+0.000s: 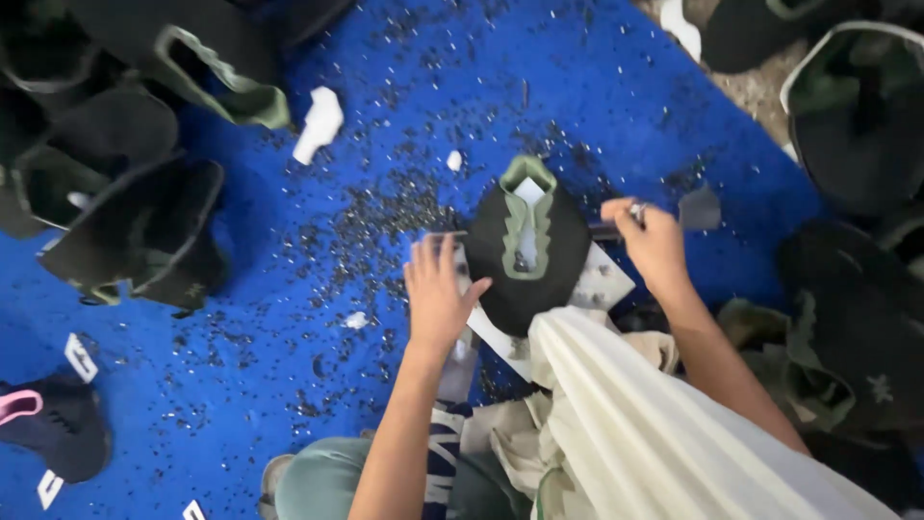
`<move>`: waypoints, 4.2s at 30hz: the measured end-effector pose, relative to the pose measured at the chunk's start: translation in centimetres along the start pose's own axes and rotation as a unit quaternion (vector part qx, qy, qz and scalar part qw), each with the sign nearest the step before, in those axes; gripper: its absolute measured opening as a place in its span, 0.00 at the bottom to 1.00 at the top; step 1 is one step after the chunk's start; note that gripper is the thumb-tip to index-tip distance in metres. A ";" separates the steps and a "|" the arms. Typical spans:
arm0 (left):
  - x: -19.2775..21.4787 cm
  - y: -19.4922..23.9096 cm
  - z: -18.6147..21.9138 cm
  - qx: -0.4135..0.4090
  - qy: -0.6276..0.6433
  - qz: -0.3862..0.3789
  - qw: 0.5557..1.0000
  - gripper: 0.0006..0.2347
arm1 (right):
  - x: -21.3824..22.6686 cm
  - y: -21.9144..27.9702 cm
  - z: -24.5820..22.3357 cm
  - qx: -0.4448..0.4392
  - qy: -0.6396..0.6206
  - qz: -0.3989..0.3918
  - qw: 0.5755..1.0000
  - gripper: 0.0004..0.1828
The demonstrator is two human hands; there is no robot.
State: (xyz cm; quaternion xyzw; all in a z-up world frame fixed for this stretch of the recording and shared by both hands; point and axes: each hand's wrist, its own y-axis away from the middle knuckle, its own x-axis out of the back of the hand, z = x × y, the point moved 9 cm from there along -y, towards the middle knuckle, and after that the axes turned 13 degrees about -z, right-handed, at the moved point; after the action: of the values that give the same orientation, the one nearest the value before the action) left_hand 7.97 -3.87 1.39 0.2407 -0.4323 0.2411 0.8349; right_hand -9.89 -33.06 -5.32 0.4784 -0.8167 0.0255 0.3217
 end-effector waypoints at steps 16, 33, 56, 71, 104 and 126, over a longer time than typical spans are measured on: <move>-2.2 21.4 -0.9 0.256 0.044 -0.236 0.936 0.41 | -10.9 -1.0 -9.2 0.105 -0.318 -0.275 0.901 0.03; 11.3 14.6 12.3 -0.117 0.353 0.201 0.906 0.13 | -8.6 3.1 -13.5 0.267 -0.109 -0.190 0.938 0.15; 1.8 12.0 7.7 -0.044 0.284 0.181 0.941 0.12 | -8.2 1.9 -12.8 0.288 -0.077 -0.125 0.946 0.16; 5.7 11.6 8.5 -0.082 0.383 0.259 0.883 0.14 | -7.8 -1.4 -12.1 0.218 -0.186 -0.142 0.947 0.06; 16.8 10.9 14.9 -0.131 0.204 0.186 0.952 0.12 | -7.4 -5.3 -11.7 0.196 -0.243 -0.059 0.948 0.04; 18.9 20.0 12.1 -0.239 0.434 0.226 0.839 0.23 | -15.3 -3.3 -10.8 0.111 -0.335 -0.267 0.897 0.05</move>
State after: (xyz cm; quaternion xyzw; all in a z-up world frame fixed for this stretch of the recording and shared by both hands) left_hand -1.93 7.79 27.29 -0.1997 -0.1121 0.3920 0.8910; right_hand 3.28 -19.34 -6.11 0.6912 -0.7097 -0.1324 -0.0321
